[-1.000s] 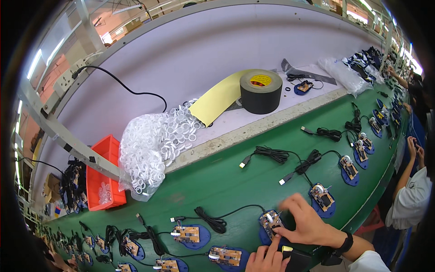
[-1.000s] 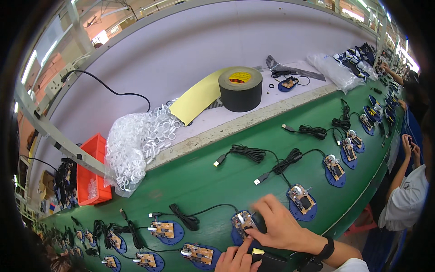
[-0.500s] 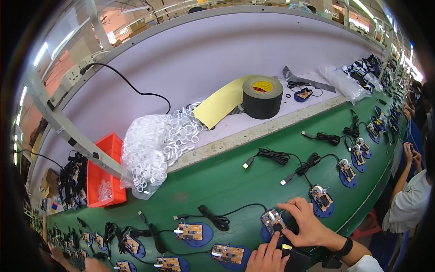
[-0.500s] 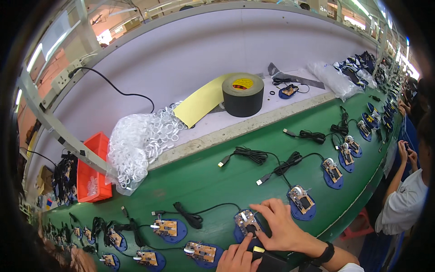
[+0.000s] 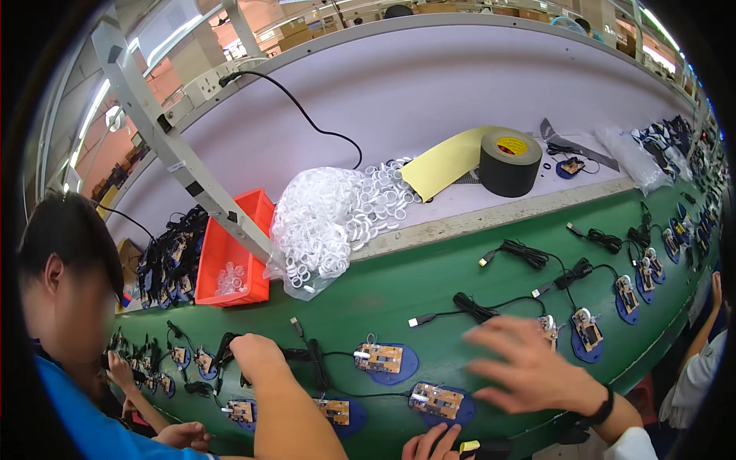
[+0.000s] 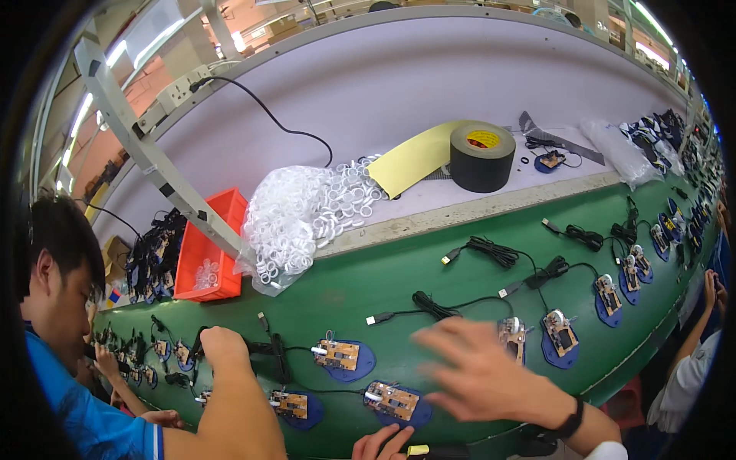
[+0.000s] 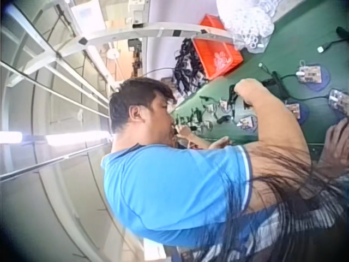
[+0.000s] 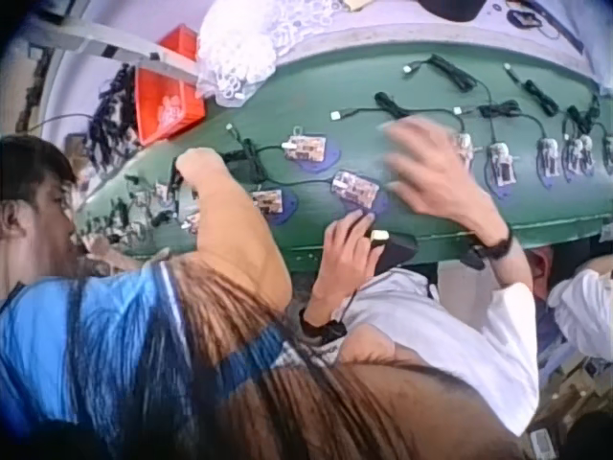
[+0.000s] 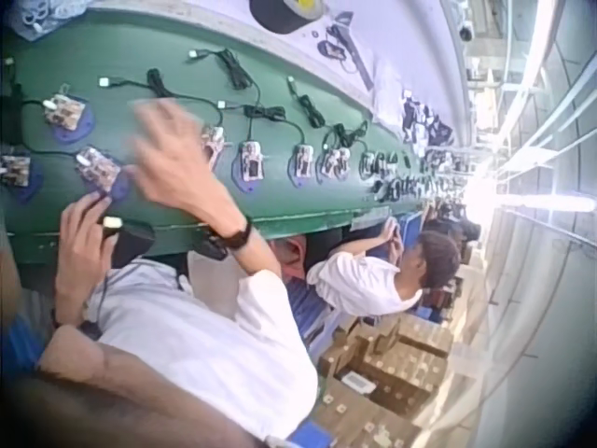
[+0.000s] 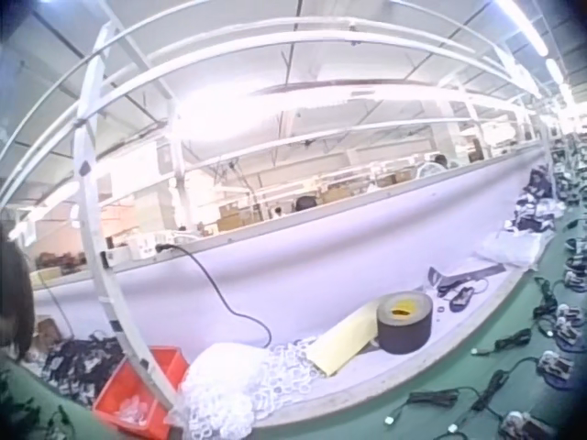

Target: The recorder is assembling electronic components, specifically attaching cables and applying yellow tape/labels to circuit boards on an assembly line.

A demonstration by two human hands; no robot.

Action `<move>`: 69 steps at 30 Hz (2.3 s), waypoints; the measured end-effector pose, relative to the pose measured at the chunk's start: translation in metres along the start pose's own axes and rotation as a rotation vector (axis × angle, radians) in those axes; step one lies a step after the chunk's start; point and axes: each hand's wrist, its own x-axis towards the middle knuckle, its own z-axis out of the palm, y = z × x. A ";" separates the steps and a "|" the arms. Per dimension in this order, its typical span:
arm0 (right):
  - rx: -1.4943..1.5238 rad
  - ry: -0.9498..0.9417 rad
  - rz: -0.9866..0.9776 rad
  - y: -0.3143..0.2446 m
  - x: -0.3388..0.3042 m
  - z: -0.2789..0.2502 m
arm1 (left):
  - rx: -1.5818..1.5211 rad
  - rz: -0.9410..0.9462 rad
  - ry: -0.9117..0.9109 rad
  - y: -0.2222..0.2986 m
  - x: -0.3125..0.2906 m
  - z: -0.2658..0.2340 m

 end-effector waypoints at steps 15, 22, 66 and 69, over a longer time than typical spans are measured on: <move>0.897 -0.026 -0.019 -0.038 -0.012 0.042 | -0.718 -0.573 0.218 -0.036 -0.050 -0.007; 1.238 0.060 -0.006 -0.061 -0.033 0.057 | -0.851 -0.439 0.197 -0.038 -0.042 -0.017; 0.629 -0.211 -0.175 -0.004 0.005 0.069 | 0.073 0.137 0.079 -0.036 -0.007 0.029; 0.626 -0.238 -0.176 -0.004 0.008 0.064 | 0.060 0.135 0.082 -0.036 -0.007 0.029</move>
